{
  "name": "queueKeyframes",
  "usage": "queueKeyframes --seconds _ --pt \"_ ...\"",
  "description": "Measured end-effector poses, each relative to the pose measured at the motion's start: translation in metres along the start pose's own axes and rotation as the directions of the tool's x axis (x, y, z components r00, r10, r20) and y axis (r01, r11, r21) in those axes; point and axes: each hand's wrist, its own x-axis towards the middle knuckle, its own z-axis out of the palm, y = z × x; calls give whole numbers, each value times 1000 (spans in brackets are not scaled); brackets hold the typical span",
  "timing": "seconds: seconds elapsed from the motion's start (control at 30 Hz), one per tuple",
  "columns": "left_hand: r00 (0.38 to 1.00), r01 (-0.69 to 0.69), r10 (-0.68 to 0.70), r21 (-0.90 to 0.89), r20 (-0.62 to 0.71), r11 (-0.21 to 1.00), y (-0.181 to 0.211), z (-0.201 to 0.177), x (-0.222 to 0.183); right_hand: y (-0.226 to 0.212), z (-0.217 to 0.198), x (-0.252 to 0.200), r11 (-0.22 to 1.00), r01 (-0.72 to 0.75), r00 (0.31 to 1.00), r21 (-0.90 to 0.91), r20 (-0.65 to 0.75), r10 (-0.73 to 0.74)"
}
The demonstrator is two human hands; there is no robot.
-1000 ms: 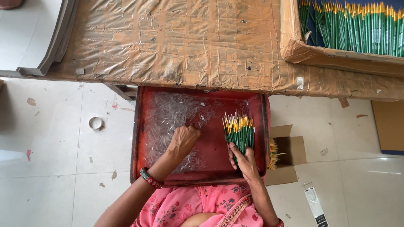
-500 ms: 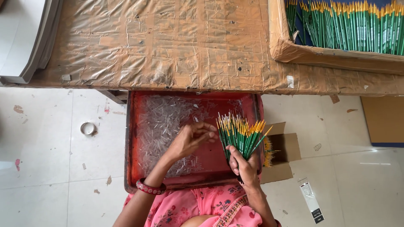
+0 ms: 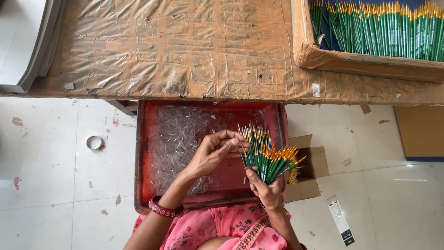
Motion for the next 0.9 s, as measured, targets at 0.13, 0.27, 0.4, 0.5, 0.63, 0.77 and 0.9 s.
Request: queueKeyframes --seconds 0.13,0.27,0.4,0.5,0.63,0.77,0.9 --pt "984 159 -143 166 -108 973 -5 7 -3 11 -1 0 997 72 997 -42 25 -71" --pt "972 142 -52 395 -229 907 -20 -4 2 -2 8 11 808 263 964 -527 102 -247" --pt "961 156 100 807 -256 569 -24 -9 6 -27 13 20 642 387 907 -661 146 -396" --pt "970 145 124 911 -207 386 -38 -18 4 -31 9 20 905 112 993 -410 17 -115" --pt "988 1 109 717 -108 697 -26 -16 4 -29 8 14 965 -259 964 -48 52 261" --pt "996 71 -55 234 -73 970 -20 -14 9 -18 3 7 988 -140 986 -72 78 145" --pt "999 44 -45 42 4 998 -5 -6 9 -20 2 5 996 -51 998 -70 34 54"
